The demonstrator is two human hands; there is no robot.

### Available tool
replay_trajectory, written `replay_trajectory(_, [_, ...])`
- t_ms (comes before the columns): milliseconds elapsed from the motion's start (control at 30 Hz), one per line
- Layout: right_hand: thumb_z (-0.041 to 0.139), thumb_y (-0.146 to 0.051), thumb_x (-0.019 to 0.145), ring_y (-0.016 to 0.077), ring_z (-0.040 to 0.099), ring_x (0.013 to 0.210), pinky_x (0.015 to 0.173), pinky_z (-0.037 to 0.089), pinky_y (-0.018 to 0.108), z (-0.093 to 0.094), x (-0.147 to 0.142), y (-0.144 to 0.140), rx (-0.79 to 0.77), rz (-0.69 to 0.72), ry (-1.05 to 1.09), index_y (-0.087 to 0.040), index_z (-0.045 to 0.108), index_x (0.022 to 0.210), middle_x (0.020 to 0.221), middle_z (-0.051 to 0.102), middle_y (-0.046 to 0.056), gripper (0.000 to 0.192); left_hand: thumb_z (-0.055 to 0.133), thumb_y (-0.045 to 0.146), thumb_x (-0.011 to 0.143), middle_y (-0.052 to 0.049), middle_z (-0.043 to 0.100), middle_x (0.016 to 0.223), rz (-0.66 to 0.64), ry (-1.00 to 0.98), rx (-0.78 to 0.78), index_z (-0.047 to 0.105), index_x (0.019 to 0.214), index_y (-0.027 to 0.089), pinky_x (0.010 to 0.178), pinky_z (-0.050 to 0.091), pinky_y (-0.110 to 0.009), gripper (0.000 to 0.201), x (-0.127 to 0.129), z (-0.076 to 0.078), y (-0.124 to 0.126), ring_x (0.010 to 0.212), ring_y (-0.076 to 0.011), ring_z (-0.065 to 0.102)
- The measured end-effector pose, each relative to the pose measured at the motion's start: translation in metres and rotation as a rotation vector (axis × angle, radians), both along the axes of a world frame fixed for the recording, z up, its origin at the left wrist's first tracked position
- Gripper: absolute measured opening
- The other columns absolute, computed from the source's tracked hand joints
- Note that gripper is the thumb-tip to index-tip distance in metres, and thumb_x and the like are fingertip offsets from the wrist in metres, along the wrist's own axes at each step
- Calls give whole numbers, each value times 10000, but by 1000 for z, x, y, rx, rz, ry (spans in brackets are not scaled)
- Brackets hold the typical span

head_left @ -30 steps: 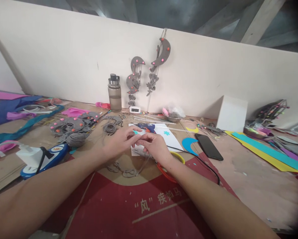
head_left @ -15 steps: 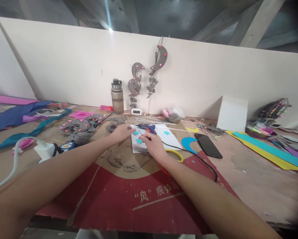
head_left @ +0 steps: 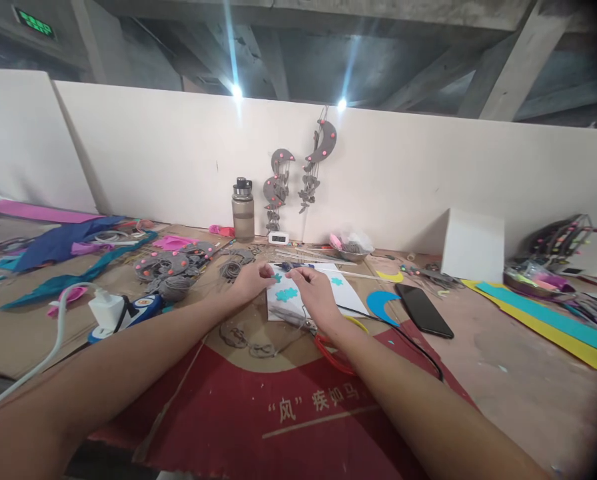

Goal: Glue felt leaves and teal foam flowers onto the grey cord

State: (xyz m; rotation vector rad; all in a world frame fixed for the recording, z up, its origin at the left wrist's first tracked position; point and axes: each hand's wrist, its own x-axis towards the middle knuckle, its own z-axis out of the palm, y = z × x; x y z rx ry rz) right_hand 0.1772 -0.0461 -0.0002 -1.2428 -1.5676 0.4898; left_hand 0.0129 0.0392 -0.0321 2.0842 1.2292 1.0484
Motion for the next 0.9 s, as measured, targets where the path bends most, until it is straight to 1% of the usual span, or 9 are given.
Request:
replay_trajectory(100, [505, -335, 796, 138, 495, 644, 626, 360, 260, 5, 2, 11, 6, -4, 28, -175, 670, 763, 669, 604, -7, 232, 693, 299, 644, -13, 627, 700, -82, -286, -91, 578, 747, 163, 587, 430, -256, 206, -2, 2, -9, 615, -136, 551])
replay_trajectory(167, [537, -330, 776, 129, 466, 620, 614, 358, 254, 1, 1, 17, 29, -22, 67, -179, 643, 809, 633, 538, -30, 187, 688, 308, 673, -19, 618, 714, -65, -354, -16, 574, 761, 163, 596, 437, -255, 204, -4, 7, -17, 631, -134, 550])
replay_trajectory(267, [574, -294, 748, 113, 412, 590, 592, 363, 239, -15, -4, 19, 77, -30, 150, -196, 573, 942, 629, 406, -65, 217, 622, 267, 763, -63, 627, 855, -41, -246, 307, 580, 745, 170, 643, 457, -264, 107, -9, 16, -28, 761, -154, 574])
replay_trajectory(300, [575, -271, 743, 111, 405, 593, 596, 368, 237, -20, -6, 19, 91, -17, 164, -199, 551, 961, 642, 386, -67, 232, 600, 225, 780, -75, 628, 914, -63, -171, 426, 587, 739, 175, 663, 461, -265, 66, -12, 19, -31, 829, -164, 576])
replay_trajectory(367, [573, -226, 736, 109, 406, 612, 614, 375, 236, -28, -10, 16, 116, 0, 168, -203, 523, 981, 671, 381, -63, 251, 565, 162, 804, -68, 625, 924, -85, -78, 658, 605, 734, 185, 774, 469, -292, 84, -17, 24, -33, 909, -166, 573])
replay_trajectory(467, [573, -181, 731, 109, 403, 624, 627, 370, 235, -32, -12, 14, 130, 6, 166, -211, 501, 1006, 688, 375, -63, 286, 571, 120, 804, -57, 625, 910, -107, -11, 823, 607, 767, 190, 827, 469, -307, 88, -24, 24, -30, 904, -152, 581])
replay_trajectory(600, [577, -167, 737, 105, 389, 615, 620, 361, 231, -30, -12, 14, 127, 9, 172, -215, 499, 1010, 689, 364, -63, 288, 578, 90, 796, -51, 641, 919, -126, 5, 851, 586, 795, 190, 811, 483, -296, 101, -24, 19, -27, 885, -139, 596])
replay_trajectory(800, [559, -125, 749, 101, 391, 623, 627, 349, 225, -29, -13, 9, 168, 53, 73, -220, 519, 1048, 690, 388, -60, 317, 556, 64, 795, -55, 649, 945, -214, -8, 769, 542, 858, 193, 839, 488, -314, 144, -15, 14, -36, 929, -143, 605])
replay_trajectory(900, [562, -143, 764, 98, 386, 612, 606, 335, 221, -30, -13, 8, 181, 55, 55, -218, 562, 969, 676, 408, -58, 218, 554, 55, 786, -53, 645, 948, -205, -27, 736, 530, 944, 198, 852, 484, -329, 215, -12, 12, -38, 940, -154, 606])
